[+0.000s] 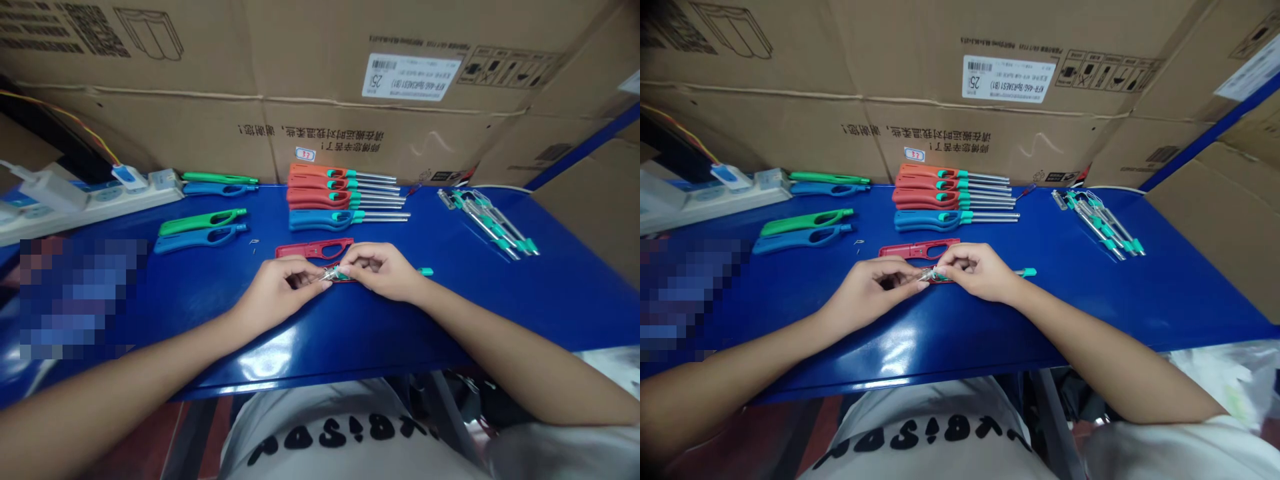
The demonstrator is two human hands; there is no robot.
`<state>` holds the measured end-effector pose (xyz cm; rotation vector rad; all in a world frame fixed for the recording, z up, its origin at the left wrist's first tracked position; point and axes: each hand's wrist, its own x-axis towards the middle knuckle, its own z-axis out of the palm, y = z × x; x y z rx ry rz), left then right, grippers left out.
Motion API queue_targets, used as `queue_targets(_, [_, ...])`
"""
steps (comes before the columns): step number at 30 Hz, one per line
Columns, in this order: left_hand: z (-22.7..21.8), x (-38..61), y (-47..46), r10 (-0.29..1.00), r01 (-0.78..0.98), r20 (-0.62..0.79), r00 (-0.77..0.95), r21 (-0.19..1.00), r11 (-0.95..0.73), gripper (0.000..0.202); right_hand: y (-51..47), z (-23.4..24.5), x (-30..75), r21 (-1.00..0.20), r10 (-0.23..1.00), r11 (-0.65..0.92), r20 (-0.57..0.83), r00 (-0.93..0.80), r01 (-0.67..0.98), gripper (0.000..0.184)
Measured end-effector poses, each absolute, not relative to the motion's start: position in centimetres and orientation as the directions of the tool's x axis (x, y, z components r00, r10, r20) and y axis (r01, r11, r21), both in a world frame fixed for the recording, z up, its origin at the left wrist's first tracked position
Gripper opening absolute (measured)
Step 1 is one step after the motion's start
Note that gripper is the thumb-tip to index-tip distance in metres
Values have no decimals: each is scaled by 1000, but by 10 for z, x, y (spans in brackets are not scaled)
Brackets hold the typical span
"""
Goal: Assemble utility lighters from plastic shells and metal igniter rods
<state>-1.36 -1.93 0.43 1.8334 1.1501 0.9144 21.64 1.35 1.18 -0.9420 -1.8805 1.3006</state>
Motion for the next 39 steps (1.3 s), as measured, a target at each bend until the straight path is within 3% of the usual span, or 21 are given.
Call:
queue_targets(4, [6,-13,-19,926,383,172,335,873,-301,15,13,11,216,-942,834,275,133,-535,194,25])
queue_targets(12, [11,-14,-18,921,395,228,314,851,-346,16,14,16,215,-986,842,18,-74,-535,164,38])
queue_targets(19, [13,-16,-20,890,454,295,346,778,-435,14,15,14,214,-980,854,5,-100,-510,201,41])
queue_targets(24, [11,-17,-20,891,451,304,338,778,-437,14,15,14,213,-986,860,11,-77,-505,169,39])
queue_targets(30, [6,-15,-20,882,430,285,374,790,-438,10,15,11,212,-970,870,137,20,-493,203,35])
queue_targets(33, [7,-14,-21,878,429,305,368,783,-451,12,14,13,214,-976,855,105,-9,-518,191,36])
queue_targets(39, [16,-23,-15,794,496,404,454,626,-602,16,17,20,219,-979,859,18,-88,-504,203,41])
